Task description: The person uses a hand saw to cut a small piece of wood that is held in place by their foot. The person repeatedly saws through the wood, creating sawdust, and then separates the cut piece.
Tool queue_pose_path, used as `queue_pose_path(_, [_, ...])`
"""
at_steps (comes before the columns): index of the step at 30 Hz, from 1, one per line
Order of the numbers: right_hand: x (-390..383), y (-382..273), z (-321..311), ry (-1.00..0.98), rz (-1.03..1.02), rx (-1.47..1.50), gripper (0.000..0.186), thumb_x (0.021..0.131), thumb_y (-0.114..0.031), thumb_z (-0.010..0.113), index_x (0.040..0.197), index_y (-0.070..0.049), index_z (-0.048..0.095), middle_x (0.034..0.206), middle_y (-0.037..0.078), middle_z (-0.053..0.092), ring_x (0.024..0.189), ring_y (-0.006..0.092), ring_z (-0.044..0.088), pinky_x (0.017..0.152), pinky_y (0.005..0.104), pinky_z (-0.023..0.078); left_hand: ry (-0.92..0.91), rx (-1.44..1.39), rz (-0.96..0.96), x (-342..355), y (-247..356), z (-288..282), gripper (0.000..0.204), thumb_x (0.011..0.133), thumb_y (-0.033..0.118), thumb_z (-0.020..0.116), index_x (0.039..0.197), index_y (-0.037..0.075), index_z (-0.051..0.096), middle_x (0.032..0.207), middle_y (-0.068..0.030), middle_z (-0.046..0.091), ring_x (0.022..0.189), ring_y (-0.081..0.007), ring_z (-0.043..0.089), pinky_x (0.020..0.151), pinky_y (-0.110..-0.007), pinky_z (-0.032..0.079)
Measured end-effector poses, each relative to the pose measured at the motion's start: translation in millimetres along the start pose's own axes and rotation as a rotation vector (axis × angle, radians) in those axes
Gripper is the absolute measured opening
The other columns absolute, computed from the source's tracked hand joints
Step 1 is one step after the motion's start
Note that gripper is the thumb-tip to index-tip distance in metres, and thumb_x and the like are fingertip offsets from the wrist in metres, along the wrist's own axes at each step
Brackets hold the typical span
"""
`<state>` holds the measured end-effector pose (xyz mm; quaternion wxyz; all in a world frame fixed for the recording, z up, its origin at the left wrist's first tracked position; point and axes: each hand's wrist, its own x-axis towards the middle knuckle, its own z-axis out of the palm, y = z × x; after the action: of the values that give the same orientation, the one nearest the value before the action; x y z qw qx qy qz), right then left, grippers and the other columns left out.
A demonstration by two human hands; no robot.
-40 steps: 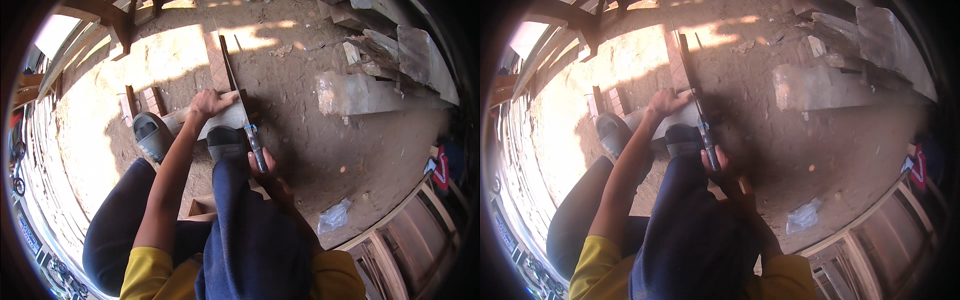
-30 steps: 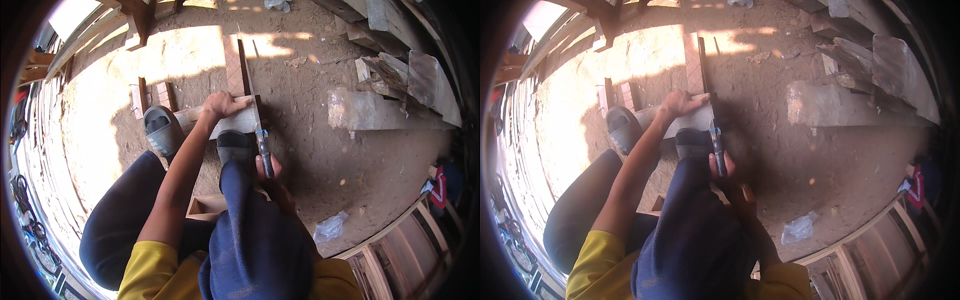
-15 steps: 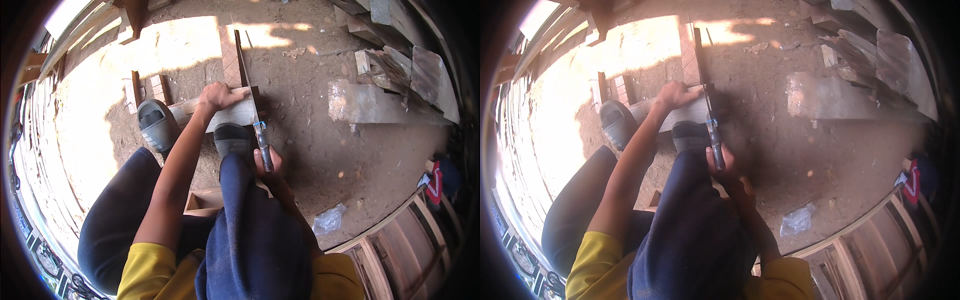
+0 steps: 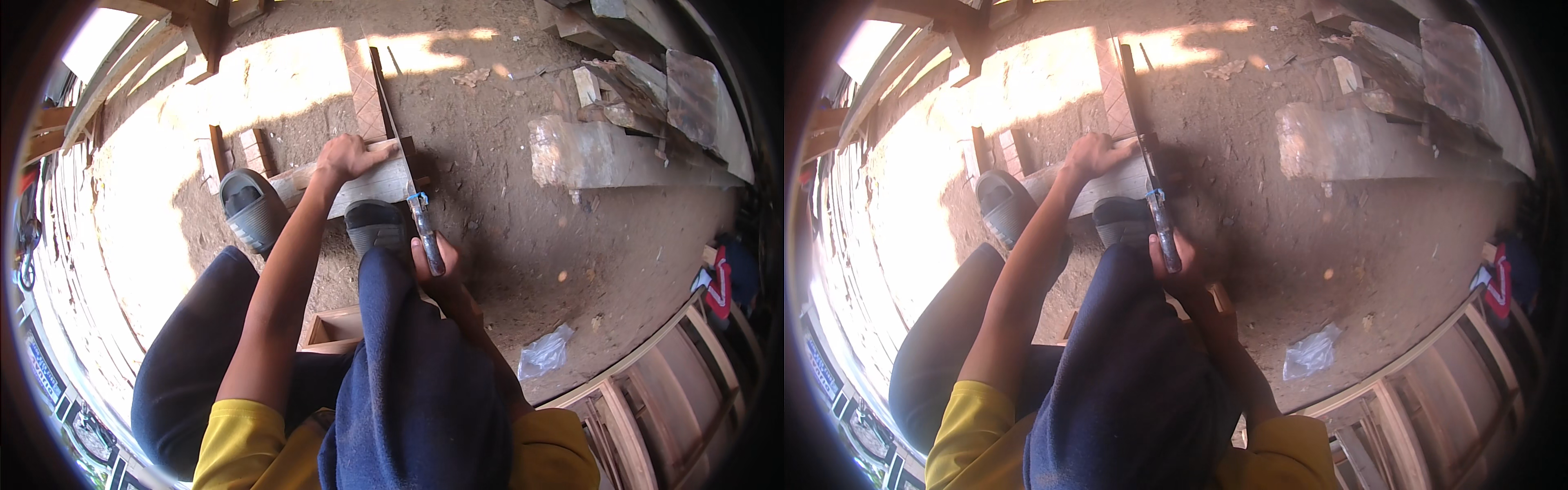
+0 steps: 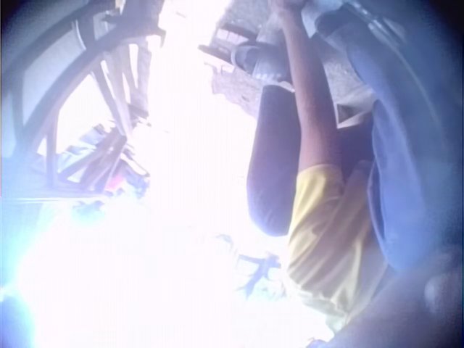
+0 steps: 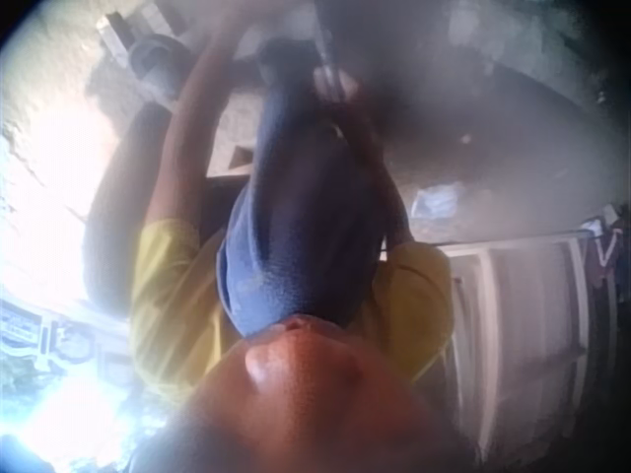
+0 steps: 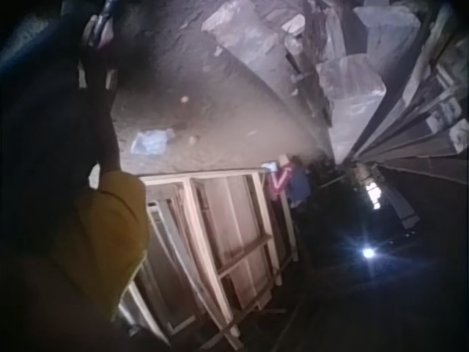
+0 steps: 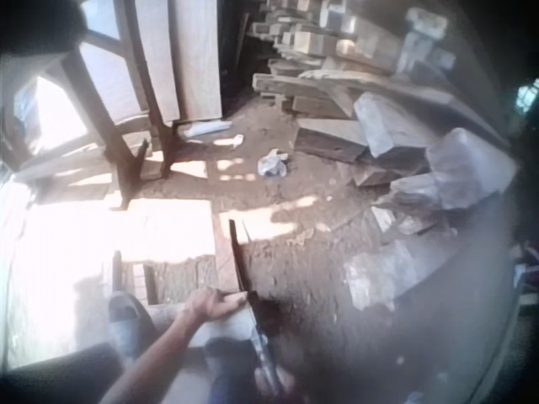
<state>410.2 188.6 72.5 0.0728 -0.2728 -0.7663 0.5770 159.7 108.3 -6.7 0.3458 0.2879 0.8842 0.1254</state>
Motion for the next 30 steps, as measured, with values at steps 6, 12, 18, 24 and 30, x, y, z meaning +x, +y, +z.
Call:
queue_pose_path(6, [1.7,5.1,4.0,0.059,-0.086,0.006,0.016,0.086,-0.006,0.057,0.072,-0.002,0.049,0.06,0.01,0.044,0.05,0.0204,0.046,0.048,0.0337,0.038,-0.056,-0.03,-0.07,1.2,1.3,-3.4,0.094,0.071,0.084,0.039,0.085,-0.003,0.071,0.089,-0.0272,0.066,0.093,-0.0392,0.065,0.085,-0.044,0.049])
queue_pose_path(12, [2.5,3.9,5.4,0.088,-0.111,0.056,0.016,0.085,-0.006,0.058,0.073,-0.002,0.05,0.059,0.011,0.044,0.05,0.0212,0.047,0.049,0.0341,0.038,-0.086,-0.074,-0.086,1.2,1.1,-6.5,0.097,0.068,0.087,0.041,0.089,-0.003,0.071,0.093,-0.0283,0.066,0.096,-0.0383,0.065,0.087,-0.043,0.049])
queue_pose_path(18, [1.1,3.4,4.4,0.074,-0.08,0.055,0.016,0.085,-0.007,0.058,0.072,-0.002,0.05,0.059,0.012,0.046,0.051,0.0224,0.049,0.049,0.0341,0.039,-0.102,-0.055,-0.092,5.2,-0.1,-3.7,0.098,0.067,0.087,0.043,0.088,-0.004,0.071,0.092,-0.0286,0.066,0.094,-0.0394,0.065,0.085,-0.043,0.049])
queue_pose_path(24, [1.6,6.3,5.7,0.095,-0.12,0.052,0.016,0.085,-0.007,0.058,0.072,-0.002,0.05,0.06,0.012,0.046,0.05,0.0226,0.048,0.048,0.0343,0.038,-0.061,-0.069,-0.088,3.2,0.6,-2.6,0.097,0.067,0.086,0.043,0.085,-0.005,0.071,0.09,-0.0292,0.066,0.092,-0.0403,0.065,0.084,-0.044,0.049])
queue_pose_path(30, [2.4,5.9,4.8,0.091,-0.111,0.05,0.016,0.084,-0.006,0.058,0.071,-0.002,0.049,0.059,0.012,0.045,0.051,0.0247,0.049,0.048,0.0356,0.038,-0.071,-0.087,-0.1,0.5,3.5,-7.9,0.097,0.067,0.086,0.044,0.084,-0.005,0.071,0.087,-0.0291,0.066,0.091,-0.0404,0.065,0.082,-0.044,0.05])
